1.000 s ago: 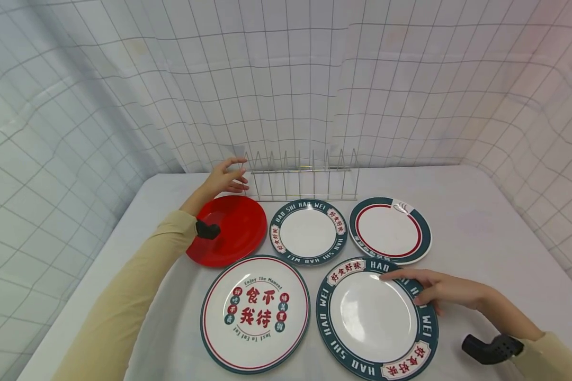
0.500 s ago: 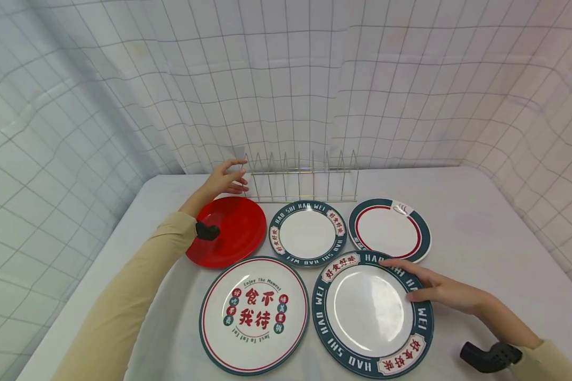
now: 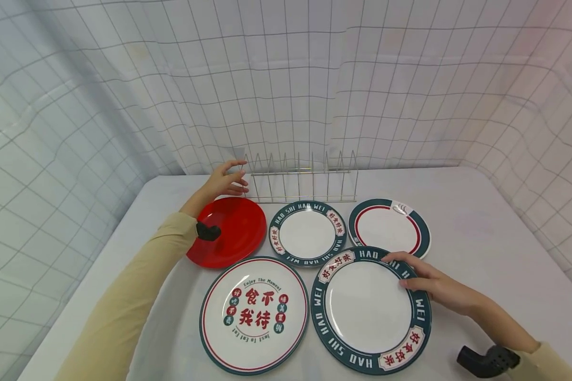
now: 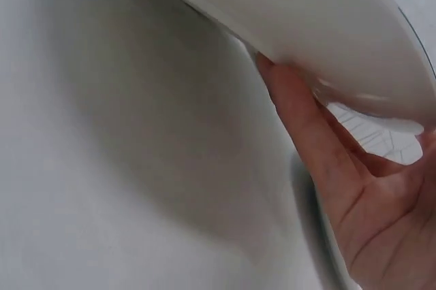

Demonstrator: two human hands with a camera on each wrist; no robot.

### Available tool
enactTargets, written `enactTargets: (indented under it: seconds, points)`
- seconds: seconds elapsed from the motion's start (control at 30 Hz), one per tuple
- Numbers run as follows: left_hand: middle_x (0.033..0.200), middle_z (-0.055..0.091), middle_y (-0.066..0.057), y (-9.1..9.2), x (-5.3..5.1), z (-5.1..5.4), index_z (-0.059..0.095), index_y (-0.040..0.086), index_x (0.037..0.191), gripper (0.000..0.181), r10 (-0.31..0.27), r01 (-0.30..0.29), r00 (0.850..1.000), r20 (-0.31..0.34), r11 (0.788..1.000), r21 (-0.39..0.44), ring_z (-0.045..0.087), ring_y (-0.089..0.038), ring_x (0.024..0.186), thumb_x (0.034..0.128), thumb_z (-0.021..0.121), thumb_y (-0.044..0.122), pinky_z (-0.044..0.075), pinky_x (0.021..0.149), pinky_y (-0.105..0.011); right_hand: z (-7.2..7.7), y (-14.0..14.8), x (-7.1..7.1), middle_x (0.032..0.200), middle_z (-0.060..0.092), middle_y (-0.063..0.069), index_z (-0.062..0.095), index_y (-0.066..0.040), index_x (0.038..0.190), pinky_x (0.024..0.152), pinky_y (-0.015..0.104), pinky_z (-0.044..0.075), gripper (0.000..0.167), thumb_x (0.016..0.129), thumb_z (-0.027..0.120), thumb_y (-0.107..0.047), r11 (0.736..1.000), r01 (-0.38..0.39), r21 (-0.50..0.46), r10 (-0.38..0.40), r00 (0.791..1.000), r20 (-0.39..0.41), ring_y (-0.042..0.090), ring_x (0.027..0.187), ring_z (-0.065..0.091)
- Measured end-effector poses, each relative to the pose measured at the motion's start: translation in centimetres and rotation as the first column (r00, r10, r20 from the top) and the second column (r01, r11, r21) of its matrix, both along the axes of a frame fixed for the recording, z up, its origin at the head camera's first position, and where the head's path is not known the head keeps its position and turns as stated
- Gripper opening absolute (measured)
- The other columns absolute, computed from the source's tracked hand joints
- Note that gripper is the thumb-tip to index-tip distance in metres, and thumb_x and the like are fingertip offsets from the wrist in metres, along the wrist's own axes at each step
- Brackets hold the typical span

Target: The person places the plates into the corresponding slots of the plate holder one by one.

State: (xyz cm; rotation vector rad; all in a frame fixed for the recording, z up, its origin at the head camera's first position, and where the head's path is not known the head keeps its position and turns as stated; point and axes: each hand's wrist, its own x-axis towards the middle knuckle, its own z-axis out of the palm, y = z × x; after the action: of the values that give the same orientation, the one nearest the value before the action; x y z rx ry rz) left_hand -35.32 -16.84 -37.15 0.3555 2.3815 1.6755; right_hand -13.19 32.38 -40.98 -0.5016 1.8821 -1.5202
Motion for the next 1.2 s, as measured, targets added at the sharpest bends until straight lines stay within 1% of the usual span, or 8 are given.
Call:
enactTargets:
  seconds: [0.1, 0.2, 0.33, 0.57, 0.73, 0.87, 1.03, 1.2]
  points:
    - [0.105, 0.063, -0.028, -0.1, -0.5, -0.5, 0.036, 0.01, 0.147, 0.05, 0.003, -0.003, 1.0, -0.006, 1.0, -0.002, 0.072, -0.03, 0.087, 0.1008, 0.05, 0.025, 0.059, 0.082, -0.042, 0.2, -0.3, 0.0, 0.125, 0.051, -0.018, 0.03, -0.026, 0.142, 0.082, 0.036, 0.059, 0.041, 0.104, 0.034, -0.012, 1.0, 0.023, -0.011, -0.023, 0.999, -0.04, 0.024, 0.095, 0.069]
    - [0.099, 0.065, -0.022, -0.2, -0.6, -0.6, 0.038, 0.011, 0.147, 0.05, 0.014, -0.014, 1.0, 0.004, 1.0, 0.01, 0.073, -0.023, 0.081, 0.1005, 0.051, 0.024, 0.06, 0.079, -0.038, 0.2, -0.6, 0.0, 0.127, 0.047, -0.019, 0.033, -0.026, 0.14, 0.077, 0.038, 0.061, 0.04, 0.103, 0.033, -0.01, 0.998, 0.053, -0.028, -0.056, 0.993, -0.101, 0.02, 0.093, 0.068]
    - [0.093, 0.065, -0.012, -0.3, -0.6, -0.7, 0.04, 0.014, 0.146, 0.049, 0.03, -0.031, 0.999, 0.027, 0.999, 0.026, 0.072, -0.016, 0.076, 0.1, 0.052, 0.025, 0.06, 0.079, -0.039, 0.2, -0.8, 0.2, 0.13, 0.04, -0.023, 0.036, -0.027, 0.138, 0.076, 0.033, 0.06, 0.041, 0.102, 0.034, -0.008, 0.995, 0.093, -0.016, -0.095, 0.982, -0.163, 0.017, 0.092, 0.067]
    - [0.104, 0.065, -0.023, -0.2, -0.3, -0.6, 0.039, 0.015, 0.147, 0.051, 0.033, -0.034, 0.999, 0.034, 0.999, 0.027, 0.073, -0.02, 0.08, 0.0996, 0.053, 0.026, 0.059, 0.082, -0.04, 1.2, -0.8, 0.4, 0.131, 0.039, -0.021, 0.036, -0.028, 0.138, 0.073, 0.036, 0.061, 0.043, 0.101, 0.034, -0.004, 0.994, 0.09, -0.055, -0.098, 0.98, -0.175, 0.018, 0.09, 0.068]
    - [0.102, 0.066, -0.021, -0.1, -0.2, -0.4, 0.04, 0.015, 0.147, 0.05, 0.046, -0.047, 0.999, 0.029, 0.999, 0.025, 0.072, -0.02, 0.079, 0.0995, 0.053, 0.026, 0.059, 0.081, -0.04, 2.6, -1.0, 0.3, 0.126, 0.046, -0.018, 0.036, -0.03, 0.137, 0.068, 0.039, 0.061, 0.044, 0.101, 0.032, -0.004, 0.99, 0.117, -0.075, -0.129, 0.974, -0.186, 0.022, 0.082, 0.071]
    - [0.104, 0.066, -0.024, -0.1, -0.1, -0.4, 0.04, 0.015, 0.147, 0.051, 0.044, -0.044, 0.999, 0.022, 0.999, 0.026, 0.073, -0.02, 0.08, 0.0995, 0.053, 0.025, 0.059, 0.082, -0.042, 3.7, -1.6, 0.1, 0.126, 0.045, -0.019, 0.037, -0.031, 0.136, 0.067, 0.038, 0.061, 0.042, 0.102, 0.033, -0.006, 0.982, 0.183, -0.045, -0.189, 0.955, -0.23, 0.023, 0.078, 0.07]
    - [0.111, 0.062, -0.032, -0.1, 0.0, -0.4, 0.039, 0.014, 0.147, 0.051, 0.043, -0.044, 0.999, 0.018, 0.998, 0.035, 0.073, -0.023, 0.082, 0.0994, 0.053, 0.025, 0.058, 0.084, -0.044, 4.9, -2.8, -0.7, 0.127, 0.041, -0.015, 0.038, -0.03, 0.134, 0.066, 0.036, 0.061, 0.038, 0.102, 0.036, -0.009, 0.963, 0.268, -0.015, -0.261, 0.924, -0.28, 0.021, 0.076, 0.07]
    - [0.117, 0.059, -0.036, 0.0, 0.0, -0.5, 0.038, 0.012, 0.148, 0.053, 0.048, -0.049, 0.999, 0.025, 0.998, 0.042, 0.073, -0.022, 0.081, 0.0993, 0.053, 0.025, 0.055, 0.086, -0.047, 5.8, -4.4, -1.9, 0.126, 0.041, -0.011, 0.039, -0.03, 0.132, 0.065, 0.028, 0.059, 0.037, 0.102, 0.038, -0.008, 0.946, 0.32, -0.051, -0.32, 0.896, -0.307, 0.015, 0.075, 0.068]
